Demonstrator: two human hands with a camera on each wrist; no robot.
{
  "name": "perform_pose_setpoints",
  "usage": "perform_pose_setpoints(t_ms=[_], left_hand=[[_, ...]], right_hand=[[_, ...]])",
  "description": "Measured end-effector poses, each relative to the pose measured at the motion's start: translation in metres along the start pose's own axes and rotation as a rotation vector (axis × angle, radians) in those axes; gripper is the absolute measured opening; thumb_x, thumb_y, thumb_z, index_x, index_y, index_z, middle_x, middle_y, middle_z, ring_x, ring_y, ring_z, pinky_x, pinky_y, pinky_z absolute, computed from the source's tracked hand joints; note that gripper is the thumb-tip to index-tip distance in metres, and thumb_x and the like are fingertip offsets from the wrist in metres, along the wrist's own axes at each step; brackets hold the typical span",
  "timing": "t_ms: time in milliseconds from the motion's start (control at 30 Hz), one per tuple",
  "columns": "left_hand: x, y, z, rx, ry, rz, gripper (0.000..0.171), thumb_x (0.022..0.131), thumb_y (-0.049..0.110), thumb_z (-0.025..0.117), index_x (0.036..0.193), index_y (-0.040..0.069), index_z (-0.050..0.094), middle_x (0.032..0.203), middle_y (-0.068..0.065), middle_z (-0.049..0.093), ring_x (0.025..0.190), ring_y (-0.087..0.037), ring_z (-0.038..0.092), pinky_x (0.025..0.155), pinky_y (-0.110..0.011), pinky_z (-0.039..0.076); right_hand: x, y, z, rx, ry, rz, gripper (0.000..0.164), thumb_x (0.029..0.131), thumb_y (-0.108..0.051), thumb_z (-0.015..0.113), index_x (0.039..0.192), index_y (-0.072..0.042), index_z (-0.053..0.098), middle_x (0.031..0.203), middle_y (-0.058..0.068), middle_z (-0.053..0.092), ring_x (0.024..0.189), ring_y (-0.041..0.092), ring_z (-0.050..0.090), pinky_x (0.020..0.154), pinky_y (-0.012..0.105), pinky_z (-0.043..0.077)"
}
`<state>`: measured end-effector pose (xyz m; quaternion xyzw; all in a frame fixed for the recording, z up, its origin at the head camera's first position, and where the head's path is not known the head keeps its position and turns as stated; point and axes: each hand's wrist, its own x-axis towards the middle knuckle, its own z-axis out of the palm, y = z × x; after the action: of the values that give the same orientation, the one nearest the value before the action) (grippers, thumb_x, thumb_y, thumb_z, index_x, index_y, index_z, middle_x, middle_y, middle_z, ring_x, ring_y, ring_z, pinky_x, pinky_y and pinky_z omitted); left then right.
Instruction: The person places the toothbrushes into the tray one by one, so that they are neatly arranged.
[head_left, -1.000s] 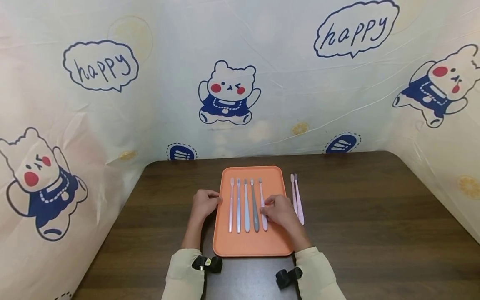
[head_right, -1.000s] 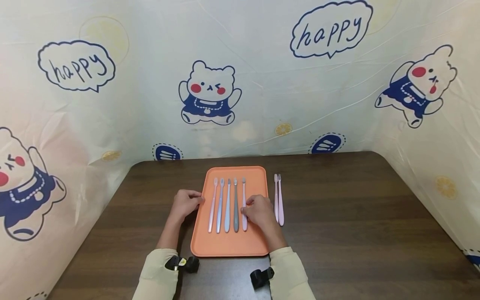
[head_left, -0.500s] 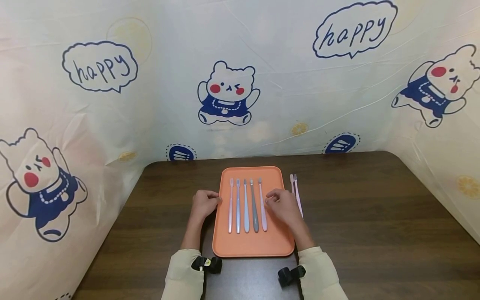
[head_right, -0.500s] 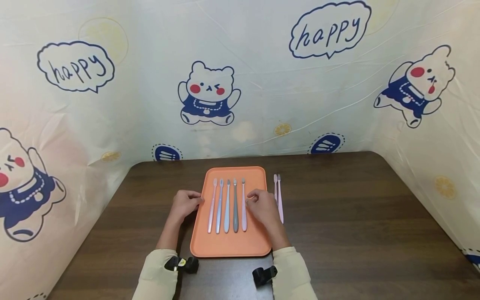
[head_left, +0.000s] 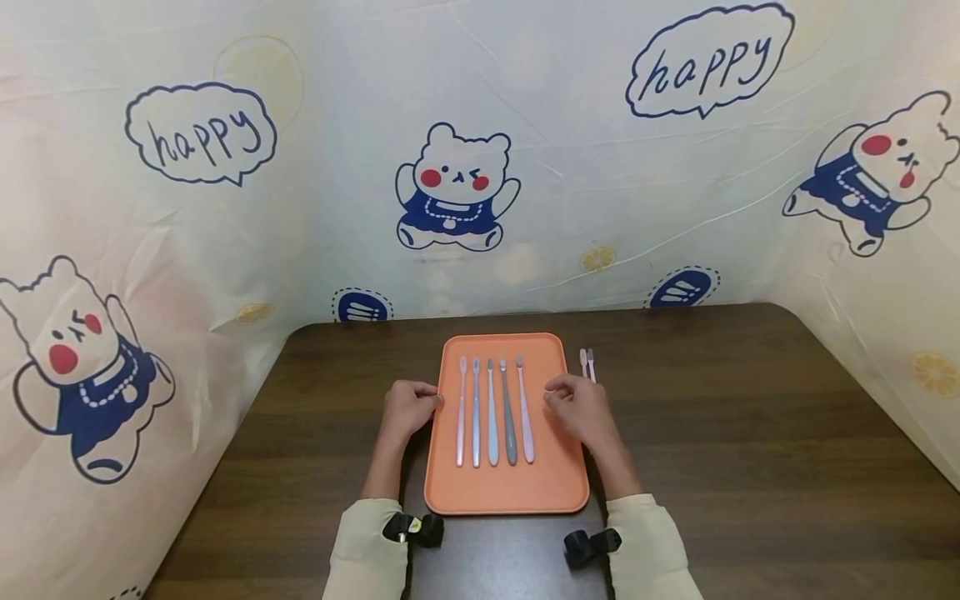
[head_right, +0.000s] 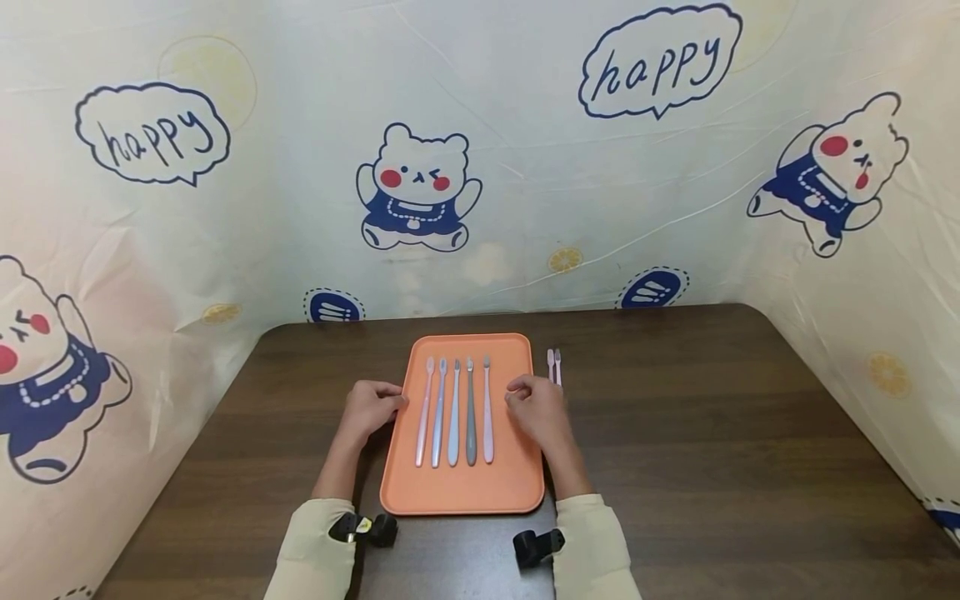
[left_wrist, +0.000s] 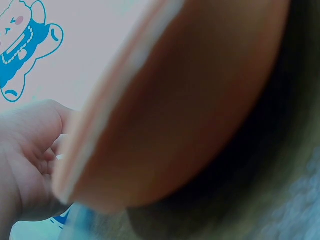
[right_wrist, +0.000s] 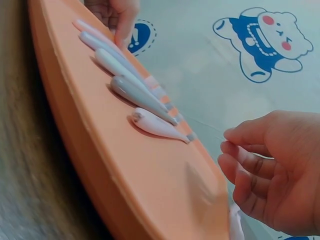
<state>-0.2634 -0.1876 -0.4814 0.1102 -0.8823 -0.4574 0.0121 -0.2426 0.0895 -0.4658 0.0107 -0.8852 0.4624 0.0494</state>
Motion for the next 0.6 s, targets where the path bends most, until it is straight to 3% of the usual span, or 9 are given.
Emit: perform_pose_setpoints(t_ms=[600], left_hand=[[0.002,0.0,0.0,0.011,-0.003,-0.007,0.023,0.089,0.013,0.069,0.105,-0.001,0.078,0.103,-0.019,0.076,0.081,-0.02,0.069,0.067,-0.029,0.056]], right_hand=[[0.003,0.011,-0.016,-0.022,-0.026,0.01,0.017,0.092,-0.011,0.069,0.106,-0.002,0.074,0.092,0.012,0.074,0.074,0.015,0.066,0.063,0.025,0.055]])
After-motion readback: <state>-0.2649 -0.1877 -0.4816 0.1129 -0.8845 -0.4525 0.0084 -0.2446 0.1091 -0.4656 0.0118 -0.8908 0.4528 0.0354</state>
